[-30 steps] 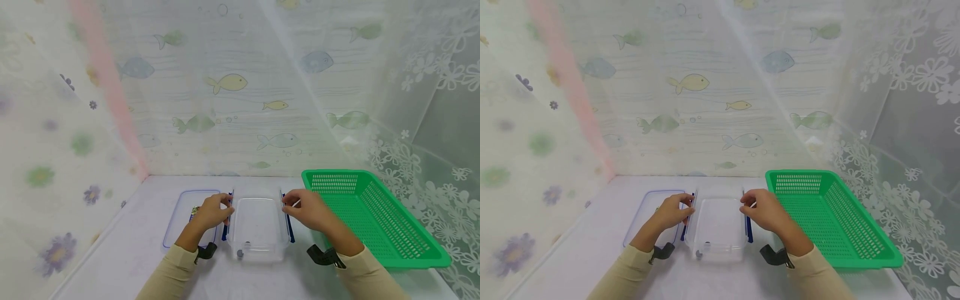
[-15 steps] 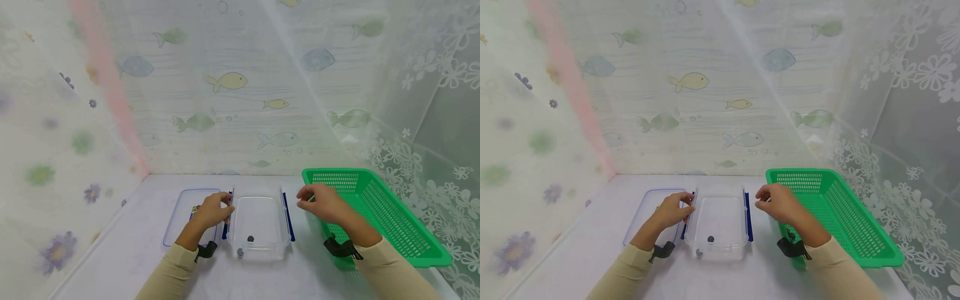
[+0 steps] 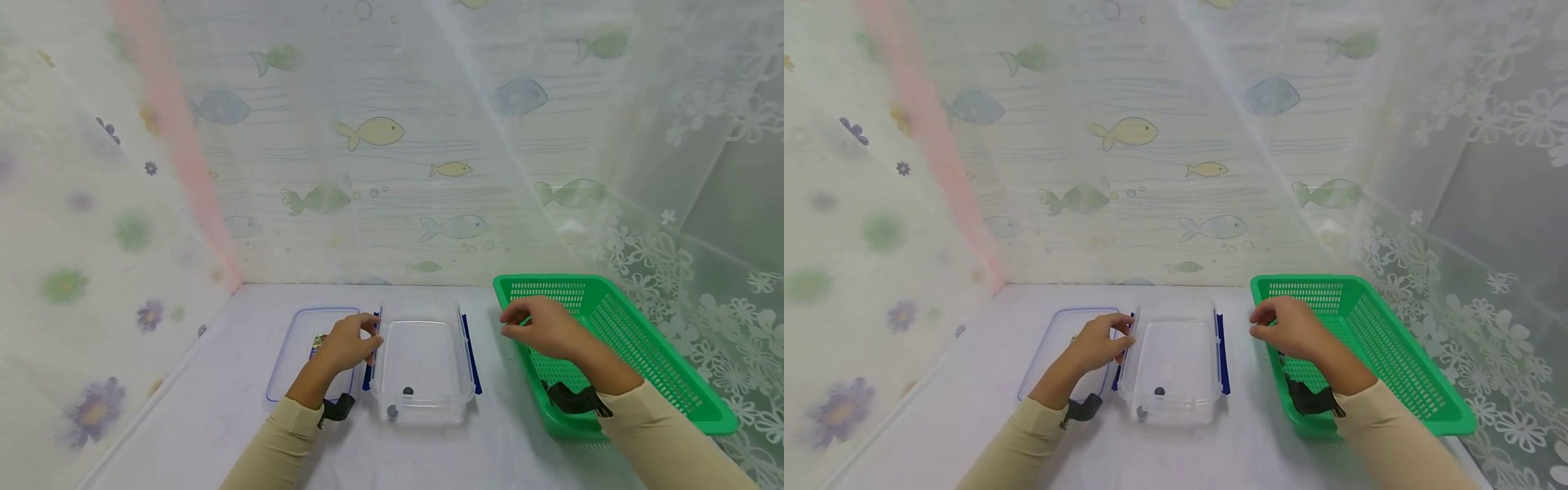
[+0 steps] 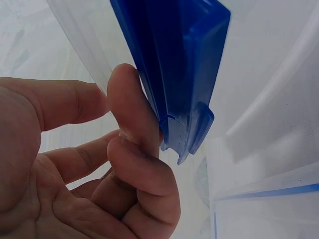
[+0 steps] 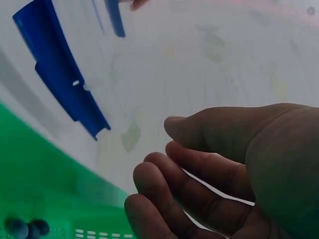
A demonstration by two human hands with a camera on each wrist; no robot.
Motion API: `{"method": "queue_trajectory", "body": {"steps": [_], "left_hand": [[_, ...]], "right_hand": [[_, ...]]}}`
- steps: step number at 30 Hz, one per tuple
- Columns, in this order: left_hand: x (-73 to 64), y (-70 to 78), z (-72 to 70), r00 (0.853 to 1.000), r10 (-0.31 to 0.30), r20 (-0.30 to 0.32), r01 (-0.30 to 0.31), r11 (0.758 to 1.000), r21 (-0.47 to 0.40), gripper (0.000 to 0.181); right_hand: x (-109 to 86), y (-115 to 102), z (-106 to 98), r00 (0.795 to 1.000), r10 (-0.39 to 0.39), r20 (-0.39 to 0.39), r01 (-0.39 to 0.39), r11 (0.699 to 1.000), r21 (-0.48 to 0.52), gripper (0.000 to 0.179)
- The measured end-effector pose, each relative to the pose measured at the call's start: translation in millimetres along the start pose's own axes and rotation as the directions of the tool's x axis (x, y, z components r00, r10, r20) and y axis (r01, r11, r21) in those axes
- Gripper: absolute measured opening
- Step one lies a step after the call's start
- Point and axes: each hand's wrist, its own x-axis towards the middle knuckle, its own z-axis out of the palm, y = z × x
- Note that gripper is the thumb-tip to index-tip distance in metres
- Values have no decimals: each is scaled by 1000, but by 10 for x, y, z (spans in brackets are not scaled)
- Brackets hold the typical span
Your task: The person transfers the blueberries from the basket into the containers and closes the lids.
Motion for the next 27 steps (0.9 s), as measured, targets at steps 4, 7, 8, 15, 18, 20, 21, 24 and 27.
{"method": "queue_trajectory", "body": {"steps": [4,7,8,15,18,20,21,24,27], "left_hand": [[-2,8,2,1000,7,4,-7,1000,-5,41],[0,14,-4,1000,4,4,-4,1000,-10,41],[-1,14,-7,1000,3,3,-3,1000,-11,41],[-2,9,-15,1000,-6,-2,6,1000,-6,42],[-8,11,-11,1000,-6,0,6,1000,-4,43],[-15,16,-11,1000,-10,3,10,1000,-3,43],[-16,17,-9,1000,-8,4,8,1000,0,43],[-16,21,-11,1000,-6,5,6,1000,2,42],[-14,32,-13,1000,-3,5,3,1000,3,42]], "right_hand": [[-4,98,-38,1000,2,9,-2,1000,-4,19],[-4,176,-64,1000,5,19,-5,1000,-1,22],[-3,198,-73,1000,10,28,-10,1000,9,23],[16,343,-115,996,58,75,-62,997,56,26],[40,416,-120,993,75,87,-80,995,53,26],[56,463,-121,992,82,96,-87,995,52,26],[65,486,-119,991,84,100,-90,995,53,26],[91,560,-115,990,77,117,-84,995,52,26],[116,622,-102,989,77,128,-85,995,60,25]]}}
